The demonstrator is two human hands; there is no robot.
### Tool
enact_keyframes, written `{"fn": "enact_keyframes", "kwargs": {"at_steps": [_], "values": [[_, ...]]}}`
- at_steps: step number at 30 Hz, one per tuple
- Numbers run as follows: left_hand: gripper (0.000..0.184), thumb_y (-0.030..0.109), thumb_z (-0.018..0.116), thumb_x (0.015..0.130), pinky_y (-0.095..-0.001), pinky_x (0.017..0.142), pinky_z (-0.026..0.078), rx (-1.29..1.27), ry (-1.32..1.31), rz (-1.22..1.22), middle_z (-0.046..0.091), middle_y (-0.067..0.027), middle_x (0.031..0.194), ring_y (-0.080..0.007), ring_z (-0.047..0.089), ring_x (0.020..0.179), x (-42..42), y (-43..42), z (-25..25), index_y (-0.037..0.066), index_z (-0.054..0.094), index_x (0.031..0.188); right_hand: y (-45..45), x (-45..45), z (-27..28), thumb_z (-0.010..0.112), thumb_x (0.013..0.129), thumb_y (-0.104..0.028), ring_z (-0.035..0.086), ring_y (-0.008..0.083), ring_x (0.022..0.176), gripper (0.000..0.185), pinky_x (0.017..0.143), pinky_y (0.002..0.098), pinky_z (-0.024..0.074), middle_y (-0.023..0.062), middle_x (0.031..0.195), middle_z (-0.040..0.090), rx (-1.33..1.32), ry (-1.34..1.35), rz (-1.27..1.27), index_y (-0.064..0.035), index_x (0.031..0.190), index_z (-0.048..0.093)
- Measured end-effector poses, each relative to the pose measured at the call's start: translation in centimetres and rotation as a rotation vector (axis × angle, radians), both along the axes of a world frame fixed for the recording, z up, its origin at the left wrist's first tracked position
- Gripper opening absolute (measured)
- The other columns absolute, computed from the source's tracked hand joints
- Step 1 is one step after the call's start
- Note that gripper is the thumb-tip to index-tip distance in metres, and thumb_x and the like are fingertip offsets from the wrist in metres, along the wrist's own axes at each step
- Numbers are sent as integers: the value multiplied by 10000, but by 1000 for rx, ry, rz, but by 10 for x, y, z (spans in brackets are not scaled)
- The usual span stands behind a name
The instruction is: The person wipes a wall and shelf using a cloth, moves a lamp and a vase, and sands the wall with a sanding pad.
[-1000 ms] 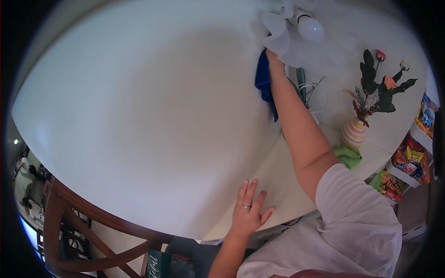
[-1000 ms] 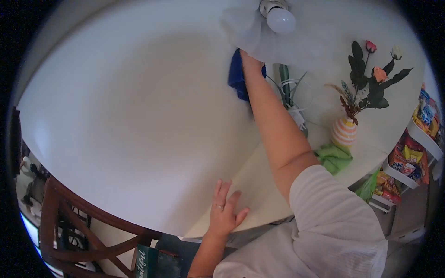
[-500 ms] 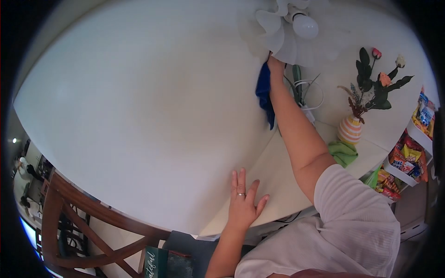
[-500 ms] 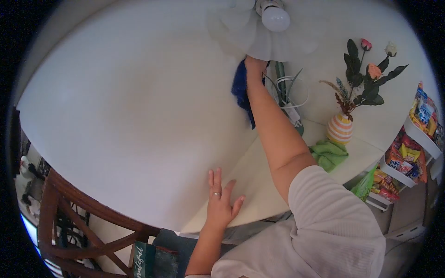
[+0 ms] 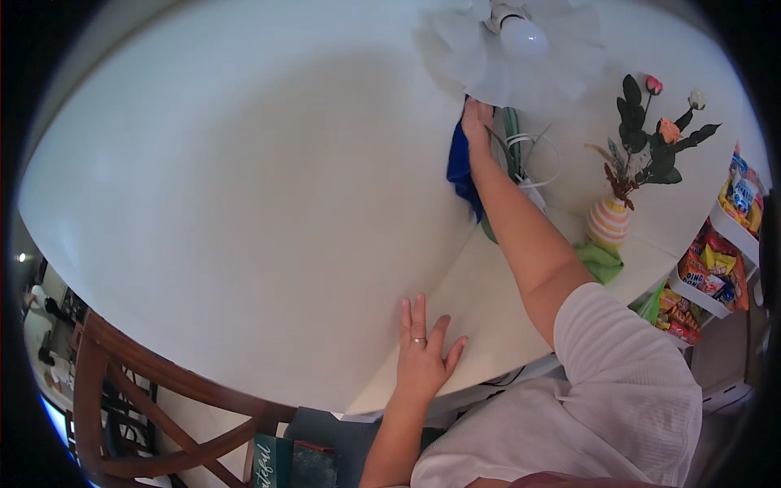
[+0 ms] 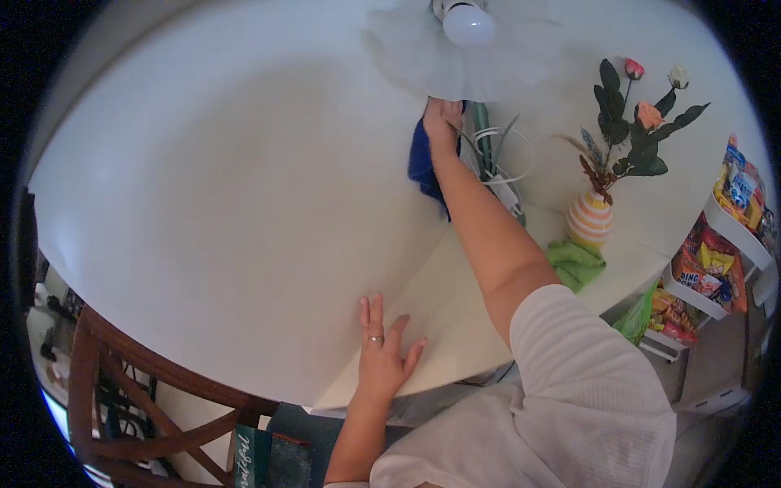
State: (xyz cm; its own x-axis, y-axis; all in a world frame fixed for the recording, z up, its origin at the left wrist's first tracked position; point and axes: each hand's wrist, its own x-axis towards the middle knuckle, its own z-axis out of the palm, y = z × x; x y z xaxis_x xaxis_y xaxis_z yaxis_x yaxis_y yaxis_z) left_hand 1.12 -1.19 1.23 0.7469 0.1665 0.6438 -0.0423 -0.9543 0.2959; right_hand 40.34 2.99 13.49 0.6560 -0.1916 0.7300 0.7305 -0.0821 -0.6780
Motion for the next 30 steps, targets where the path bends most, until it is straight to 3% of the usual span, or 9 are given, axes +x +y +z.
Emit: {"fn": "enact_keyframes", "kwargs": {"at_steps": [3,11,18,30], "values": [[411,213,706,708,-518,979,309,-8,7,-7,207,-253,1394,-482,195,1273,1,0,1,34,549,1043,-2,-7,-11,350,885,-296,329,395,1205,440,993,463,275,224,1307,372,6,16,5,-33,1227,437],[379,260,684,744,-516,940,354,29,13,2,241,-251,1374,-496,249,1238,1,0,2,30,561,1018,1,-3,-26,343,877,-310,270,417,1246,507,1038,448,215,274,1343,304,8,55,-12,3,1272,392],[386,211,690,723,-514,989,295,-13,17,-14,215,-240,1396,-470,189,1279,1,0,-2,39,545,1037,-5,-11,-30,323,872,-339,216,416,1279,555,1061,436,168,292,1364,254,54,173,77,-23,1329,330],[377,212,688,724,-512,994,289,3,9,-14,234,-235,1387,-466,198,1276,6,1,-1,41,548,1029,-7,-9,-49,335,873,-296,262,419,1258,523,1063,404,176,304,1343,284,62,142,70,-17,1315,352]]}}
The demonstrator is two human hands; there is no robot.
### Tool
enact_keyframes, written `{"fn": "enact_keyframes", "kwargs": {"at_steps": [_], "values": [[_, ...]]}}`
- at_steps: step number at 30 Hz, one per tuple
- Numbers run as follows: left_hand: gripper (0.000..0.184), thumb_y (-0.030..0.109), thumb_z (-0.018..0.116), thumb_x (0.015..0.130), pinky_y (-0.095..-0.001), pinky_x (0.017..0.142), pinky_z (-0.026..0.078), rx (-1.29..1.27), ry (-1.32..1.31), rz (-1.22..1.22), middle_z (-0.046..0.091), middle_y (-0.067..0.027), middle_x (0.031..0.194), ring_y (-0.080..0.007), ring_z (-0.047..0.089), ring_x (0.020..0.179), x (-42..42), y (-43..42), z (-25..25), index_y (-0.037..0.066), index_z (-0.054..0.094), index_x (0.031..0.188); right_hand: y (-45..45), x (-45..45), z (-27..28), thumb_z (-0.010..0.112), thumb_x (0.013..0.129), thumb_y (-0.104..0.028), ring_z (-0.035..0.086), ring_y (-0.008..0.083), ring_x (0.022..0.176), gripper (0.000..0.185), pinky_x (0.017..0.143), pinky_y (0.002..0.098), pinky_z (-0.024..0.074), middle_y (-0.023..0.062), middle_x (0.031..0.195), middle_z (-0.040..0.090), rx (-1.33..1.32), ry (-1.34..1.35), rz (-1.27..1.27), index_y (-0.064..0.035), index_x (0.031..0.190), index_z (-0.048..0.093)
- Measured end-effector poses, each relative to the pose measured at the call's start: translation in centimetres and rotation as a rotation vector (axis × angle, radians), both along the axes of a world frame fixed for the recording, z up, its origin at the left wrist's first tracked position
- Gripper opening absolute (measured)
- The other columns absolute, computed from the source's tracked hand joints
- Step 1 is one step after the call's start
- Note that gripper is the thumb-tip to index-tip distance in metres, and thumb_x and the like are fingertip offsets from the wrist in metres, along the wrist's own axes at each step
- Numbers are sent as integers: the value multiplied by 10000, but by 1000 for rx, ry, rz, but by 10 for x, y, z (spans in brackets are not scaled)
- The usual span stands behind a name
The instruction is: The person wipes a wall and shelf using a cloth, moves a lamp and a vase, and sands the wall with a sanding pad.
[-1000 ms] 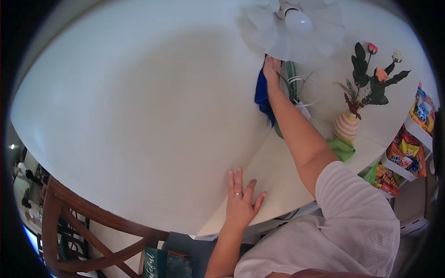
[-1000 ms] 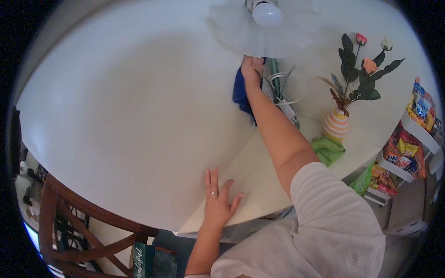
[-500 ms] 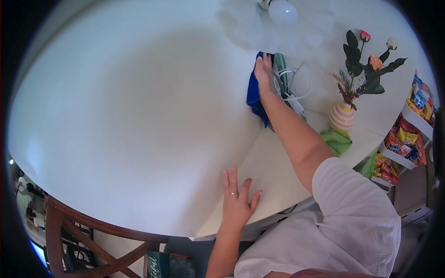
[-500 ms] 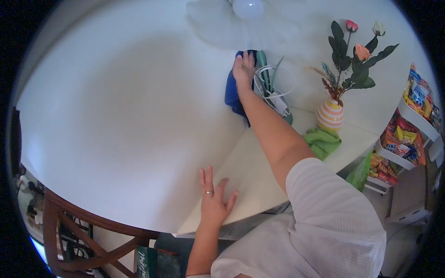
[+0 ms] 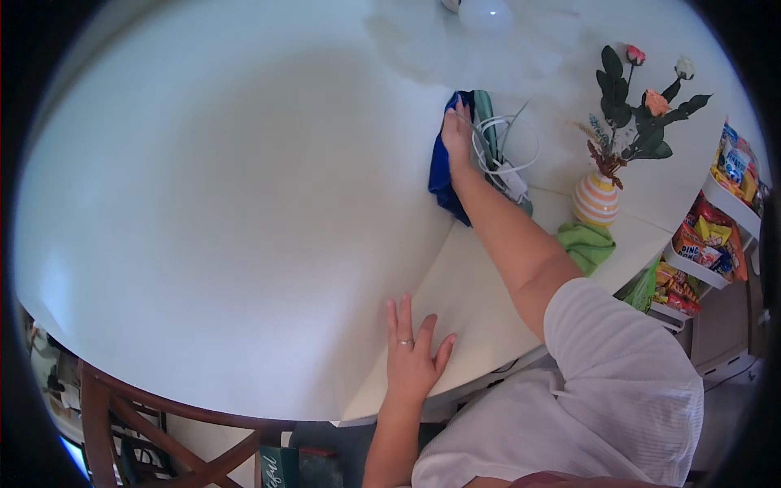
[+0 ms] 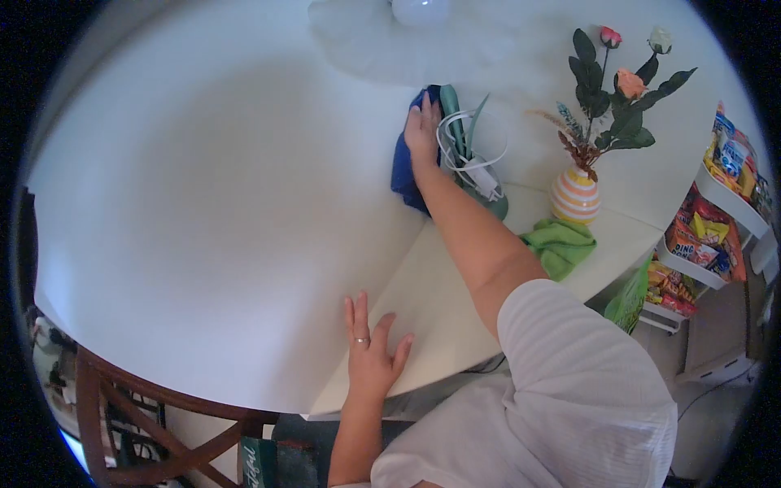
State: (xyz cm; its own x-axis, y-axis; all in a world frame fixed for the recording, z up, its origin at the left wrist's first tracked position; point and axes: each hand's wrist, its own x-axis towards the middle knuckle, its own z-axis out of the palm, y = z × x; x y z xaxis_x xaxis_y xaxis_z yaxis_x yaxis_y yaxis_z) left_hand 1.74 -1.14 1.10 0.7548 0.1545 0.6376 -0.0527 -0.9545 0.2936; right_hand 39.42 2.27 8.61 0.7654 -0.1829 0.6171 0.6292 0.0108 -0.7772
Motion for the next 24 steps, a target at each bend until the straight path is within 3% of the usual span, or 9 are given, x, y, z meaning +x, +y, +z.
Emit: {"fn": "enact_keyframes", "kwargs": {"at_steps": [9,12,15,18,24], "values": [[383,208,684,727,-515,994,289,9,-2,0,243,-230,1383,-471,204,1271,-2,-1,-1,37,539,1037,7,11,-29,341,883,-300,304,434,1228,510,1047,411,213,306,1314,330,16,-59,-58,-16,1305,367],[380,204,683,728,-517,992,292,9,-2,-4,243,-232,1382,-474,206,1269,-2,0,-1,36,539,1038,5,4,-32,356,879,-296,332,443,1205,505,1033,420,240,307,1301,346,8,41,-56,-24,1304,373],[377,199,681,731,-517,990,294,3,-1,-9,244,-235,1379,-477,207,1267,-3,0,0,38,538,1040,-4,-9,-31,327,902,-331,271,374,1271,533,1060,364,192,255,1335,340,0,106,33,27,1296,357],[374,196,681,732,-515,991,295,6,3,-7,246,-236,1378,-476,205,1268,-2,-1,1,40,539,1040,1,-6,-38,353,877,-300,335,426,1207,512,1032,416,238,293,1301,356,-5,82,-37,-25,1309,367],[362,197,678,734,-511,993,293,9,-5,-3,247,-230,1381,-472,206,1270,-2,-1,1,42,545,1033,5,1,-51,358,871,-289,341,418,1195,511,1032,418,237,283,1284,377,38,25,-47,6,1288,384]]}}
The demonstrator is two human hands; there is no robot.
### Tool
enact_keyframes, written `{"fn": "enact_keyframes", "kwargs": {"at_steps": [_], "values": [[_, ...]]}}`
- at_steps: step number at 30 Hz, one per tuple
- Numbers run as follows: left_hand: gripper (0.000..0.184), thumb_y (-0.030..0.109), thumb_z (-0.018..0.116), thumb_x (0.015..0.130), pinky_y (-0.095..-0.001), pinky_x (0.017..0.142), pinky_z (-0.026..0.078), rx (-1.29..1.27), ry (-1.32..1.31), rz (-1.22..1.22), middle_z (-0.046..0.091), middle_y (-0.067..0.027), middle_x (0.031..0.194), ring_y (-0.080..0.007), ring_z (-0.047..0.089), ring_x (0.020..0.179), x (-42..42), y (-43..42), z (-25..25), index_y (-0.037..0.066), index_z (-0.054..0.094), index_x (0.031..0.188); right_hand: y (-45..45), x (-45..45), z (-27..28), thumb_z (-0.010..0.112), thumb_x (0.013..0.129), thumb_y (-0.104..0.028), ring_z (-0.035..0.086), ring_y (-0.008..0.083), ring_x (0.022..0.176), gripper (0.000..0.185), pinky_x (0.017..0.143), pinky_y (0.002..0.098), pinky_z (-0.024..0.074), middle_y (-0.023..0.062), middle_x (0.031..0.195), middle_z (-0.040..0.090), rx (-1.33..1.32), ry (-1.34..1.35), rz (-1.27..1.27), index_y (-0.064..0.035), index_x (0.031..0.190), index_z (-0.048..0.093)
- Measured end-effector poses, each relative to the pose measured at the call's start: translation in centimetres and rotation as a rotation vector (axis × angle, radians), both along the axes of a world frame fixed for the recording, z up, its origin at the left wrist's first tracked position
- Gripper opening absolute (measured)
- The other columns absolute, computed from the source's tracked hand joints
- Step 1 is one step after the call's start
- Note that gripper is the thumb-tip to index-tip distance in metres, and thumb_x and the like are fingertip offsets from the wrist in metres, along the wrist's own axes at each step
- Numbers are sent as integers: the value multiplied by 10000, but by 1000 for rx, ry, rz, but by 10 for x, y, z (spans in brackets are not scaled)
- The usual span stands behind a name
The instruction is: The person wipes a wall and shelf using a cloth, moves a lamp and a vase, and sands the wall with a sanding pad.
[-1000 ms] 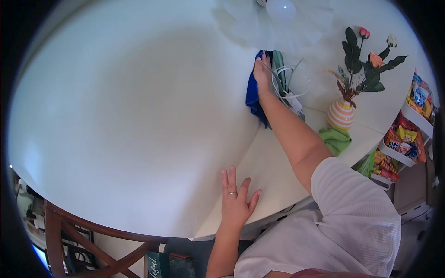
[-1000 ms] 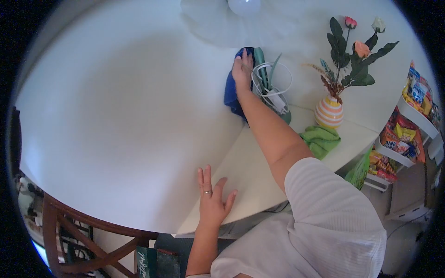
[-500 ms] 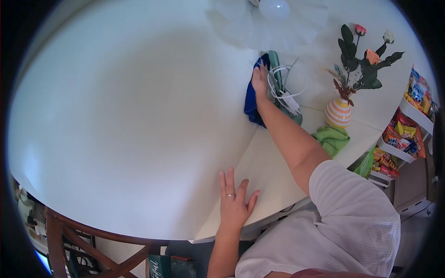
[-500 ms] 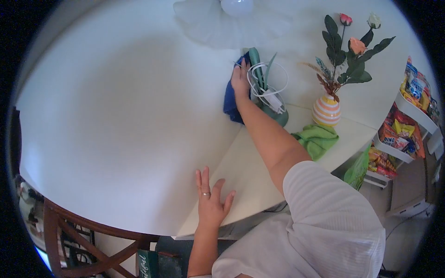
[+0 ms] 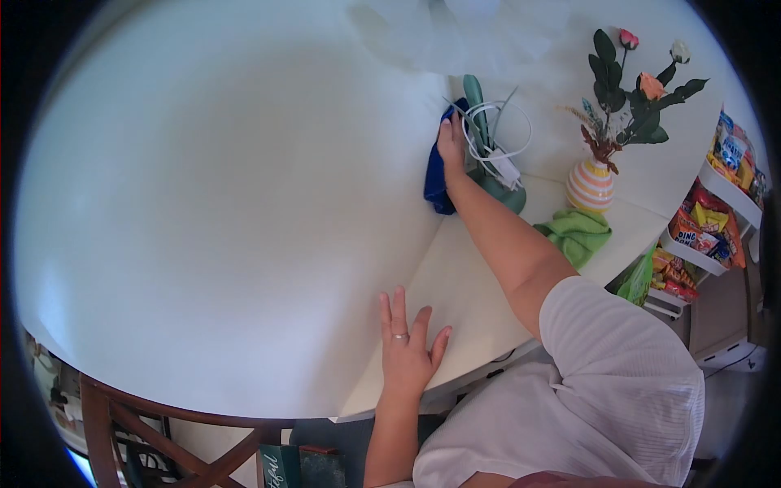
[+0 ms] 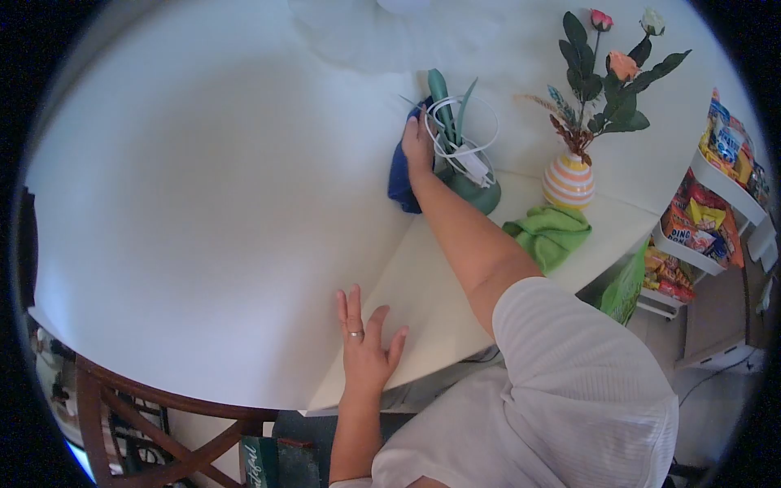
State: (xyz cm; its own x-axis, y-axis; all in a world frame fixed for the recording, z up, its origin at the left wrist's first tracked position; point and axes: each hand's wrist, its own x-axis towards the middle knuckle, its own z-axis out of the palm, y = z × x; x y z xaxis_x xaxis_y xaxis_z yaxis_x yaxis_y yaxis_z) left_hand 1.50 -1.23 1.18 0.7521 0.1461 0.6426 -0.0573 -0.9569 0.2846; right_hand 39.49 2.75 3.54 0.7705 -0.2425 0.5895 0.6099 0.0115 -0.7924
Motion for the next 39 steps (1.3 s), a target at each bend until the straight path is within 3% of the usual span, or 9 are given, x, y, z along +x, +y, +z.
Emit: {"fn": "enact_keyframes", "kwargs": {"at_steps": [21,33,36,39], "values": [[362,193,660,737,-518,998,277,-4,-3,-3,241,-228,1385,-469,200,1274,0,1,0,40,540,1042,-8,-14,-17,327,885,-300,251,412,1261,529,1066,396,176,272,1343,308,-28,121,82,30,1299,340],[330,180,652,743,-500,1002,279,15,-31,31,230,-233,1392,-451,213,1276,0,-1,1,44,544,1023,-2,-18,-38,360,870,-276,291,425,1232,533,1045,411,222,310,1315,316,21,333,79,92,1254,363],[319,186,648,751,-497,1004,276,19,-31,32,230,-233,1394,-450,214,1276,0,-1,-1,40,546,1015,-23,-43,-24,344,879,-274,297,423,1230,524,1029,420,257,312,1308,324,-120,487,230,78,1266,355],[317,197,642,761,-496,1005,275,32,-29,29,232,-230,1395,-451,213,1276,1,2,-3,36,546,1017,-26,-65,-28,326,895,-284,304,422,1228,528,1016,419,285,304,1328,298,-237,374,248,57,1297,317]]}}
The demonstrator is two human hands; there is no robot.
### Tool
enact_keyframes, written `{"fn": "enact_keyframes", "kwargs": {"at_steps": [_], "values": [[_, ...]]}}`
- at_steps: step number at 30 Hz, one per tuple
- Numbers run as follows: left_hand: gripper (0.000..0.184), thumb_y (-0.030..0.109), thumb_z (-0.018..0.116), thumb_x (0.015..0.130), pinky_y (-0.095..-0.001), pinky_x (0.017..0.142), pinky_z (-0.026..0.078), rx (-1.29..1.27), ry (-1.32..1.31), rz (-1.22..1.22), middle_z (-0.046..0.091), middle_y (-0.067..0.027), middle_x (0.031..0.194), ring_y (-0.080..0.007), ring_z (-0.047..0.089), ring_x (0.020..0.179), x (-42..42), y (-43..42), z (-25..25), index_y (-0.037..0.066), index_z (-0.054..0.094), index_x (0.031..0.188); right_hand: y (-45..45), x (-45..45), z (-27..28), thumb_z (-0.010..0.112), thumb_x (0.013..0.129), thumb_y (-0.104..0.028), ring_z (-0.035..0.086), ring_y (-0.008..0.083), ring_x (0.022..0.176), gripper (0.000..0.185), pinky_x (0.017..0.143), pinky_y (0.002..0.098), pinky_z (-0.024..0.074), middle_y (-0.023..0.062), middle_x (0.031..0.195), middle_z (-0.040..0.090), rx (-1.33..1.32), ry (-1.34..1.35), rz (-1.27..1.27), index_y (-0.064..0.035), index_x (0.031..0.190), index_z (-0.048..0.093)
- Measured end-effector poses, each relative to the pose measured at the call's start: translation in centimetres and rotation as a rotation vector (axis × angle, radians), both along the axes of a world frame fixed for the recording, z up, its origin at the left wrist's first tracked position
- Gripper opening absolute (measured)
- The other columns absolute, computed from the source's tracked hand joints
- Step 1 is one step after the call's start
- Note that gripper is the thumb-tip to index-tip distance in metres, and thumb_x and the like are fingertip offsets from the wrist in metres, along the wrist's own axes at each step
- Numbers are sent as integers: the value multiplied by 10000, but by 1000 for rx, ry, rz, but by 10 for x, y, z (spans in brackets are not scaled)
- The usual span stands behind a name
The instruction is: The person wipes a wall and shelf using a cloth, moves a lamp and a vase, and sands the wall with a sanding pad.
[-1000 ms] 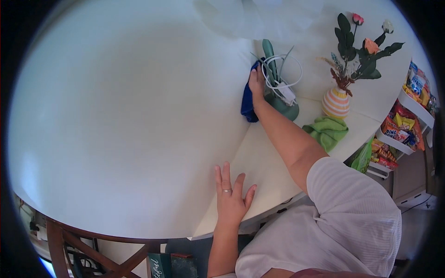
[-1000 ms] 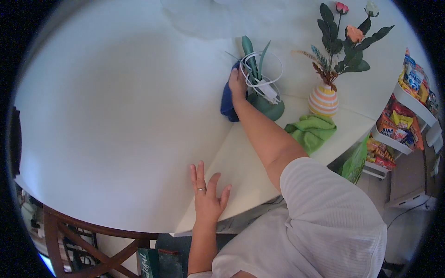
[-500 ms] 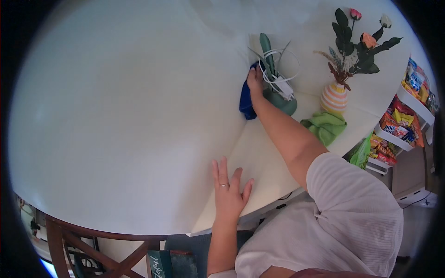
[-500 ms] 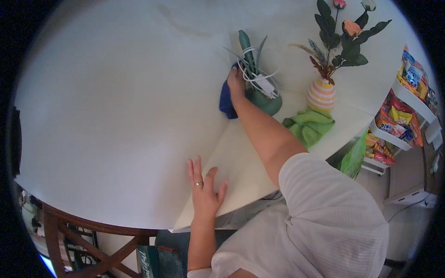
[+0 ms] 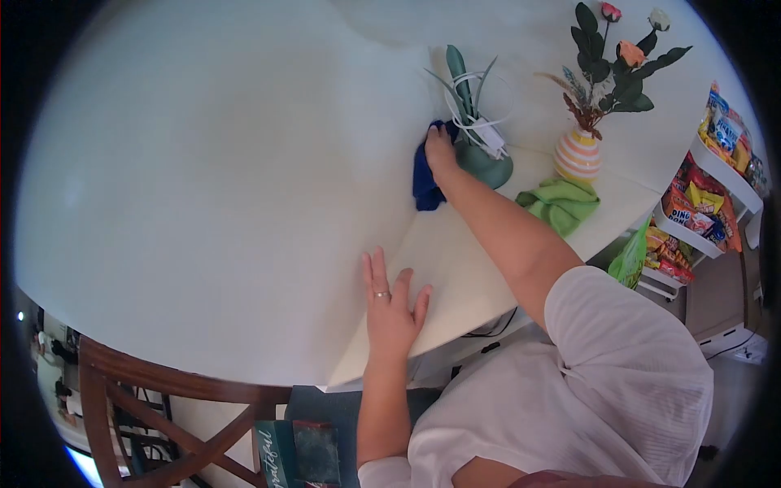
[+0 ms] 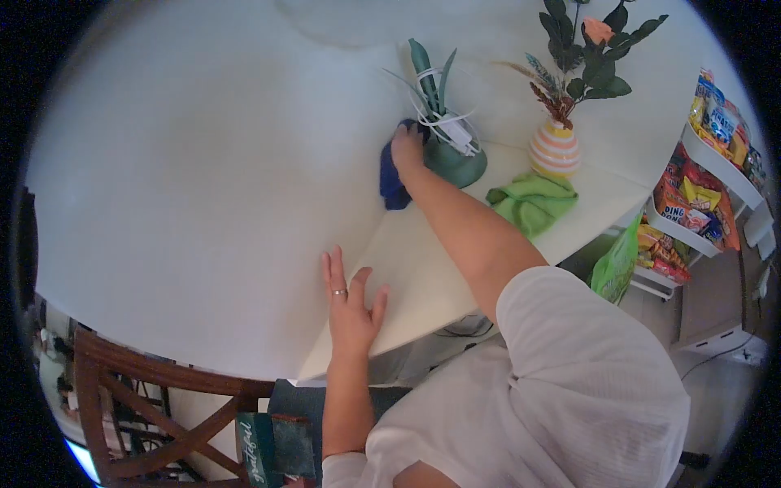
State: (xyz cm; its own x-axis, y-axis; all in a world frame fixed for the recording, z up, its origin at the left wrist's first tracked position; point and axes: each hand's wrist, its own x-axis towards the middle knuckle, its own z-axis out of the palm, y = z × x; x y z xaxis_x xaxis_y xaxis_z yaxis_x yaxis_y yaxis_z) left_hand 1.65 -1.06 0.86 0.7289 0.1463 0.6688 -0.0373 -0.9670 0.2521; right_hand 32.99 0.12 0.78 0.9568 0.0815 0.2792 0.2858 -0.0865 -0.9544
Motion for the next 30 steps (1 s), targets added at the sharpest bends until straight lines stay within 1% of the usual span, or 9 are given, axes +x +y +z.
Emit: {"fn": "enact_keyframes", "kwargs": {"at_steps": [1,6,9,13,16,20,22,25,30], "values": [[318,202,639,766,-496,1004,276,2,-6,-2,234,-228,1395,-452,213,1276,0,0,-1,36,546,1020,-4,-21,11,319,906,-296,269,408,1256,549,1040,408,250,289,1369,235,188,238,47,37,1336,248],[331,223,624,785,-493,1006,272,-12,6,1,260,-224,1383,-447,224,1272,0,-2,-2,37,537,1045,-18,-99,-10,353,900,-304,150,303,1337,589,1073,343,140,192,1434,191,121,285,295,-4,1379,187],[390,212,626,792,-482,968,333,18,-18,24,262,-231,1372,-445,280,1239,-2,0,2,36,493,1114,-64,-145,17,426,877,-136,297,237,1272,552,1020,321,267,152,1418,251,282,615,717,-60,1385,224],[421,171,598,802,-425,887,408,-843,-297,-228,377,-218,1283,-381,445,1104,8,-6,4,54,442,1176,-105,-167,53,484,861,-72,474,150,1090,503,925,295,378,94,1245,480,183,490,1187,-91,1345,349],[388,138,588,797,-394,838,436,-443,126,28,470,-197,1171,-365,499,1019,22,5,22,71,463,1158,-123,-137,69,533,857,-115,532,129,962,377,896,295,391,48,1018,597,-115,-134,1113,-76,1230,495],[246,87,544,806,-403,816,443,-99,146,-131,547,-170,1051,-349,523,962,71,21,-14,68,535,1051,-143,-59,81,528,845,-86,538,97,837,169,814,273,401,13,919,614,550,-194,424,-68,1012,549],[219,88,538,809,-400,823,441,-121,134,-116,557,-167,1032,-344,524,963,72,24,-13,59,549,1026,-144,-22,67,558,825,-89,510,101,867,243,785,270,395,23,967,572,687,-322,112,-68,1055,482],[195,89,535,810,-399,822,441,-146,143,-80,562,-167,1015,-342,527,951,69,20,-7,46,558,998,-140,8,47,653,773,-201,502,142,853,446,773,264,404,34,939,507,442,-368,-40,-41,1104,401],[180,90,539,806,-399,806,446,-166,109,-86,564,-166,994,-345,532,929,70,19,-8,38,559,977,-127,17,52,714,691,-351,526,217,991,703,830,332,410,141,1144,497,139,-387,-46,-16,1181,336]]}}
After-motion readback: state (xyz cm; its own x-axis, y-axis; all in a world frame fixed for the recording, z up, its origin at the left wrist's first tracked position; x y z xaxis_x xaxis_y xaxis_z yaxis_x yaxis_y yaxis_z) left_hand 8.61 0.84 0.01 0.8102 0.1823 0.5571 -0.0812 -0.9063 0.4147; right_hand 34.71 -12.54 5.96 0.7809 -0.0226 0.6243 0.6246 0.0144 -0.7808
